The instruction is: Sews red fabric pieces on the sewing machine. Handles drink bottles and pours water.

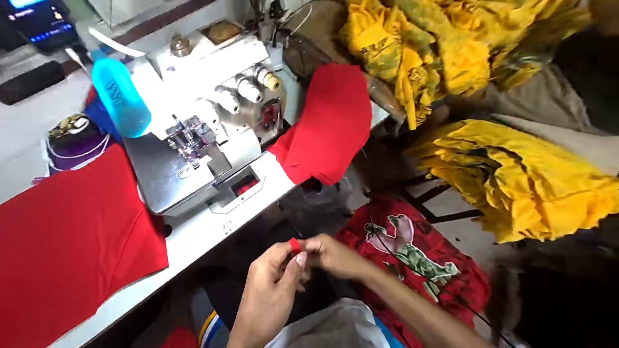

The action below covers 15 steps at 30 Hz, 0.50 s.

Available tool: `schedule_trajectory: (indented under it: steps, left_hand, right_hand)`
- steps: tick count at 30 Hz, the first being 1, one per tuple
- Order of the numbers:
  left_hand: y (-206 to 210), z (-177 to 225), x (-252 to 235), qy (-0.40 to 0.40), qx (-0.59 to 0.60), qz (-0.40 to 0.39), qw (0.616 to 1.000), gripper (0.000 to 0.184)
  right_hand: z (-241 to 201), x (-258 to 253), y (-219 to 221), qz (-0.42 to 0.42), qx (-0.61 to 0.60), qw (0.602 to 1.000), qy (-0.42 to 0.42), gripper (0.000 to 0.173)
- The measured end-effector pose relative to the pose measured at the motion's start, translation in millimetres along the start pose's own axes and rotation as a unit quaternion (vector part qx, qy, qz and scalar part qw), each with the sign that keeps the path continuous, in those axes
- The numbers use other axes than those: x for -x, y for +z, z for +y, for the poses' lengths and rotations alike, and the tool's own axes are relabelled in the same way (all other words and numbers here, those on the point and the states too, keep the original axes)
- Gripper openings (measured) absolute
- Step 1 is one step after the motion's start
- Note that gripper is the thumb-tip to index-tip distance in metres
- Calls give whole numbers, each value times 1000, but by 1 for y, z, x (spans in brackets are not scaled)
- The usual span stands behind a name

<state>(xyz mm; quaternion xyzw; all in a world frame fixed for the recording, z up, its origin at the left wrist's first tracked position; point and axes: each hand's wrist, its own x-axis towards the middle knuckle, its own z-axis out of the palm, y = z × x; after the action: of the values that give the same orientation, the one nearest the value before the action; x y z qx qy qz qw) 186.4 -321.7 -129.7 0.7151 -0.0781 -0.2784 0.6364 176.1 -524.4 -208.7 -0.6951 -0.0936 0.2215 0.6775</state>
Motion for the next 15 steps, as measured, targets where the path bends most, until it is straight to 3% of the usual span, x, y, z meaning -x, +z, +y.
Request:
schedule_trajectory:
  steps: [2, 3, 4, 6, 8, 11, 13, 15]
  left_hand:
    - [4, -2, -9, -13, -90, 1, 996, 37]
    - [6, -5, -9, -22, -116, -5, 993, 40]
    - [7, -10, -7, -27, -131, -15, 991, 40]
    - [-1, -21, 6, -27, -142, -32, 989, 36]
    - [-19, -35, 27, -34, -126, -13, 991, 31]
    - [-49, -54, 53, -57, -87, 84, 991, 26]
    - [-78, -54, 70, -23, -97, 166, 981, 25]
    - [-114, -40, 83, 18, -171, 270, 947, 25]
  right_hand:
    - [5, -15, -46, 93, 12, 988, 122, 21]
    - [16, -26, -66, 192, 49, 966, 168, 24]
    - [32, -38, -83, 294, 113, 924, 217, 30]
    - [44, -51, -99, 352, 243, 856, 289, 53]
    - [34, -49, -79, 308, 318, 853, 278, 45]
    - [15, -44, -36, 96, 320, 916, 223, 43]
    - [-1, -50, -5, -58, 311, 940, 124, 44]
    - [-21, -64, 23, -158, 286, 945, -5, 41]
